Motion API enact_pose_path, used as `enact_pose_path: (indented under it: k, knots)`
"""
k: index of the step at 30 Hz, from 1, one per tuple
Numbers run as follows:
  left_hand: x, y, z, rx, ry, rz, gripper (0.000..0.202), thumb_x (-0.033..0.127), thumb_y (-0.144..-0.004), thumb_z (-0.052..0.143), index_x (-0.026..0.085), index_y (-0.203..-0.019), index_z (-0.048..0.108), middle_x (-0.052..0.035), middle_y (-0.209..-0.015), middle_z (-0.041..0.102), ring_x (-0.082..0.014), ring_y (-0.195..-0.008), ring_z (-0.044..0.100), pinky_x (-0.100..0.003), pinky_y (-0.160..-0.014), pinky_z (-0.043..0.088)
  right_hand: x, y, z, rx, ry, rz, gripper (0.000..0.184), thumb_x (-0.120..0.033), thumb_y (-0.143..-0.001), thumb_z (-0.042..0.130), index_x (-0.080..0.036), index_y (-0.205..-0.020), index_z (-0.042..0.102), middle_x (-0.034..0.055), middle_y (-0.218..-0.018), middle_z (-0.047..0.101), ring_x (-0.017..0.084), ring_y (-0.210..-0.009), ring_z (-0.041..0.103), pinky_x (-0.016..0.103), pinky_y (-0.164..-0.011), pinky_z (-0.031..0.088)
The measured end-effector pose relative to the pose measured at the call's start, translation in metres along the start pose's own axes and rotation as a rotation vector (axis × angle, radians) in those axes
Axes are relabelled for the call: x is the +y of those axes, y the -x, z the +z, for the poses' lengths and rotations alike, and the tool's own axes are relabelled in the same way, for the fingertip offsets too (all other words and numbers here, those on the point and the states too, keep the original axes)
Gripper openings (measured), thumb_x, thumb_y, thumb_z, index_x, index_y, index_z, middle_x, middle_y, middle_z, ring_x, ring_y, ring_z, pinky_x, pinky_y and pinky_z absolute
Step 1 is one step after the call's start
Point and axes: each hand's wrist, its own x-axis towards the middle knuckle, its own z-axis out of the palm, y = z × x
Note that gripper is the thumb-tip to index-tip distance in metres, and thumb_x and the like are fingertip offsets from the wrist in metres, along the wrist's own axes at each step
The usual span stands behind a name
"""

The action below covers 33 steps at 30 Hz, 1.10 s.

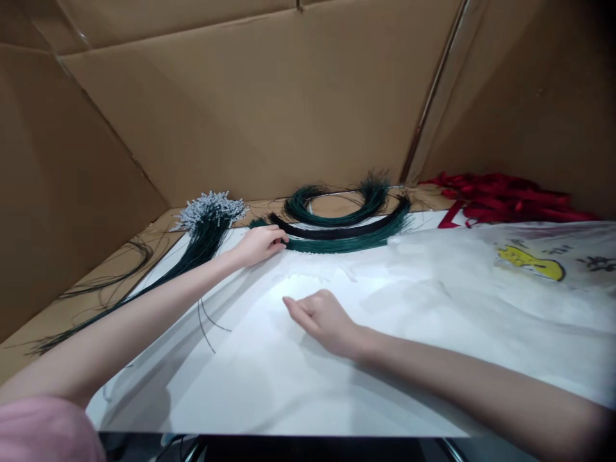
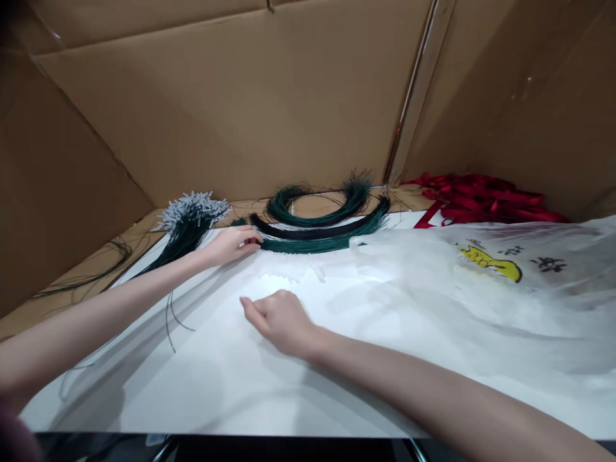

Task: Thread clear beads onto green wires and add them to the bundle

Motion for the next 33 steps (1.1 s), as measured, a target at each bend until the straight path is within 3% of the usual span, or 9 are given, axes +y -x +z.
enact_pose_path:
  k: [5,10,27,33]
  knots:
    - [-0.004,-0.037,0.023,0.007,0.060,0.086,0.017,0.029,-0.092,0.057,0.019,-0.100,0.069,-0.0060,-0.096,0.067,-0.0185,-0.085,0.063,-0.025,-0.075,0.044,0.001,0.006,0.003,-0.056,-0.009,-0.048,0.048,-0.031,-0.095,0.036,-0.018,-0.051,0.024,-0.0047,-0.044,0.022,0.007,-0.042,0.019,0.026,-0.049,0.020]
    - [-0.006,-0.058,0.026,-0.058,0.103,0.144,0.009,0.021,-0.088,0.061,0.019,-0.083,0.068,-0.0026,-0.087,0.070,-0.0167,-0.079,0.064,-0.024,-0.071,0.044,0.002,0.006,0.002,-0.074,-0.023,-0.053,0.048,-0.030,-0.094,0.036,-0.018,-0.050,0.024,-0.0047,-0.043,0.022,0.006,-0.042,0.018,0.025,-0.048,0.019]
    - [-0.014,-0.077,0.030,-0.103,0.121,0.191,0.011,0.016,-0.086,0.057,0.018,-0.079,0.066,-0.0033,-0.082,0.070,-0.0169,-0.075,0.062,-0.025,-0.071,0.041,0.004,0.007,0.001,-0.105,-0.034,-0.041,0.048,-0.033,-0.094,0.039,-0.017,-0.050,0.028,-0.0047,-0.046,0.025,0.007,-0.046,0.017,0.026,-0.050,0.018]
    - [-0.012,-0.082,0.030,-0.117,0.176,0.195,0.010,0.026,-0.086,0.063,0.018,-0.084,0.069,-0.0019,-0.080,0.072,-0.0155,-0.072,0.063,-0.023,-0.068,0.041,0.005,0.007,0.003,-0.093,-0.024,-0.023,0.048,-0.033,-0.093,0.041,-0.017,-0.050,0.027,-0.0050,-0.047,0.022,0.007,-0.046,0.015,0.027,-0.049,0.018]
